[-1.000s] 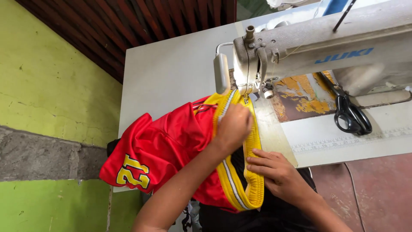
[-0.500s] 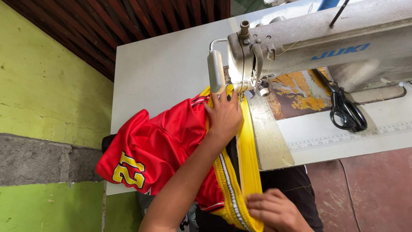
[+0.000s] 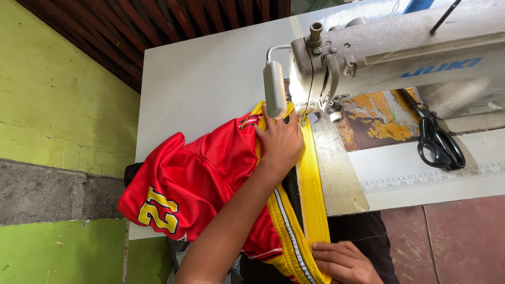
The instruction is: Finishing a pair of red and yellow shorts by aligning and inspecting the waistband trim at a sewing machine station.
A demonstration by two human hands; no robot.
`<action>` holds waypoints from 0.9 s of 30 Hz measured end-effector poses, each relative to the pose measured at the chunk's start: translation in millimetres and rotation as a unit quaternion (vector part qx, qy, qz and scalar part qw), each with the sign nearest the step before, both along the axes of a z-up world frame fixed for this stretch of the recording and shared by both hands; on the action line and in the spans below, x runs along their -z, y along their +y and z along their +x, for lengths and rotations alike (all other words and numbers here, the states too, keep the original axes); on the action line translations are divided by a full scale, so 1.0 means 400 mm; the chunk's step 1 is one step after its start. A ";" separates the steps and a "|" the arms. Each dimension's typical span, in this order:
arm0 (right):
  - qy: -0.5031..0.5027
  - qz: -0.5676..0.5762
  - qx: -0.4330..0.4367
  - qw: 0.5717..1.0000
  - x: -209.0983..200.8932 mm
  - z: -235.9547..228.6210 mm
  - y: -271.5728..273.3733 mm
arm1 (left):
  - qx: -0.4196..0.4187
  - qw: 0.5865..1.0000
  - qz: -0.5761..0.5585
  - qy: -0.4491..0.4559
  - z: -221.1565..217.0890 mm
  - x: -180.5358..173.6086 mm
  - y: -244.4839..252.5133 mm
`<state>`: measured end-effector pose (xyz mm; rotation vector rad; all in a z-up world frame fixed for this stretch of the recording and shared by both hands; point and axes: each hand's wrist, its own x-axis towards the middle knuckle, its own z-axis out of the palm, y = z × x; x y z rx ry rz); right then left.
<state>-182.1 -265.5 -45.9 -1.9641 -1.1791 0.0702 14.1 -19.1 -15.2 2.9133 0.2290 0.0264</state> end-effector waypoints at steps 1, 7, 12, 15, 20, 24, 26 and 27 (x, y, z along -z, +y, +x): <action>0.001 0.009 -0.004 1.000 -0.002 0.009 0.004 | -0.001 1.000 -0.007 0.010 0.008 -0.001 0.004; 0.005 0.009 0.006 1.000 -0.019 0.055 0.022 | -0.008 0.998 -0.026 0.051 0.056 -0.001 0.025; 0.011 0.016 0.027 0.999 -0.012 0.092 0.038 | 0.016 0.999 0.015 0.026 0.103 0.039 0.041; 0.002 0.007 0.009 1.000 -0.009 0.127 0.046 | -0.031 0.990 -0.083 0.113 0.134 0.033 0.048; -0.003 0.016 -0.001 1.000 -0.056 0.177 0.081 | -0.039 0.999 0.002 0.027 0.184 0.083 0.069; 0.000 0.014 0.005 1.000 -0.061 0.206 0.093 | -0.030 0.997 0.061 0.040 0.205 0.080 0.081; 0.012 0.019 0.010 1.000 -0.063 0.220 0.097 | -0.048 0.991 0.120 -0.029 0.216 0.093 0.083; 0.014 0.019 0.008 1.000 -0.059 0.225 0.100 | -0.049 0.991 0.120 -0.027 0.222 0.095 0.089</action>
